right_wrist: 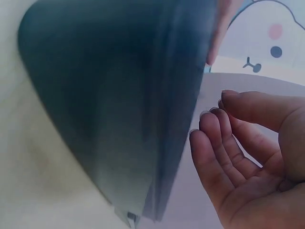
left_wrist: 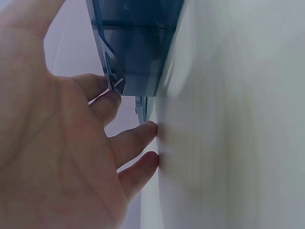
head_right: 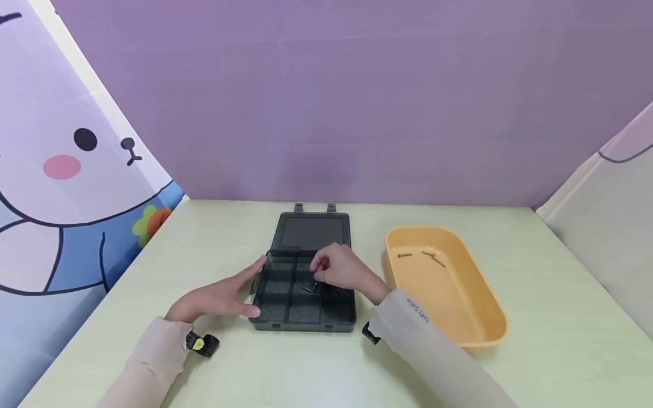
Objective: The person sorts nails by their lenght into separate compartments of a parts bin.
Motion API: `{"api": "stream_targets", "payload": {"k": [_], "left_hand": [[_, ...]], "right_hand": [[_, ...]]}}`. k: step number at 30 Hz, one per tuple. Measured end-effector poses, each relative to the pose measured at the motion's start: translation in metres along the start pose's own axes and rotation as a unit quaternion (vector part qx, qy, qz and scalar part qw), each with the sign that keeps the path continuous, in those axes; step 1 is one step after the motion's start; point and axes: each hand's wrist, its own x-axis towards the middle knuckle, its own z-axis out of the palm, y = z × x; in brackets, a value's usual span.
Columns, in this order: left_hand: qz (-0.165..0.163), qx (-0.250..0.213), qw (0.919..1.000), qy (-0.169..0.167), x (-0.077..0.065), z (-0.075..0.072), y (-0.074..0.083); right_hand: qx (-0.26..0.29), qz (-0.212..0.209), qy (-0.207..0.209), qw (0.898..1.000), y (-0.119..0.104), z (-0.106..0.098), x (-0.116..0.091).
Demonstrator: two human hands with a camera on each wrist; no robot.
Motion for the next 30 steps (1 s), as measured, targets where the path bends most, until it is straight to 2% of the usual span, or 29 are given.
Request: {"api": "stream_targets", "payload": {"k": [9, 19, 26, 30], "left_hand": [[-0.002, 0.013, 0.9999, 0.003, 0.0, -0.003, 0.0], [0.005, 0.014, 0.9999, 0.003, 0.002, -0.004, 0.0], [0.01, 0.011, 0.9999, 0.004, 0.006, -0.002, 0.0], [0.004, 0.007, 1.0, 0.005, 0.005, -0.003, 0.0]], "right_hand": [[-0.047, 0.006, 0.027, 0.998, 0.004, -0.031, -0.015], [-0.055, 0.044, 0.04, 0.997, 0.013, -0.06, -0.027], [-0.059, 0.065, 0.054, 0.995, 0.017, -0.082, -0.043], [-0.063, 0.074, 0.07, 0.993, 0.029, -0.095, -0.053]]}}
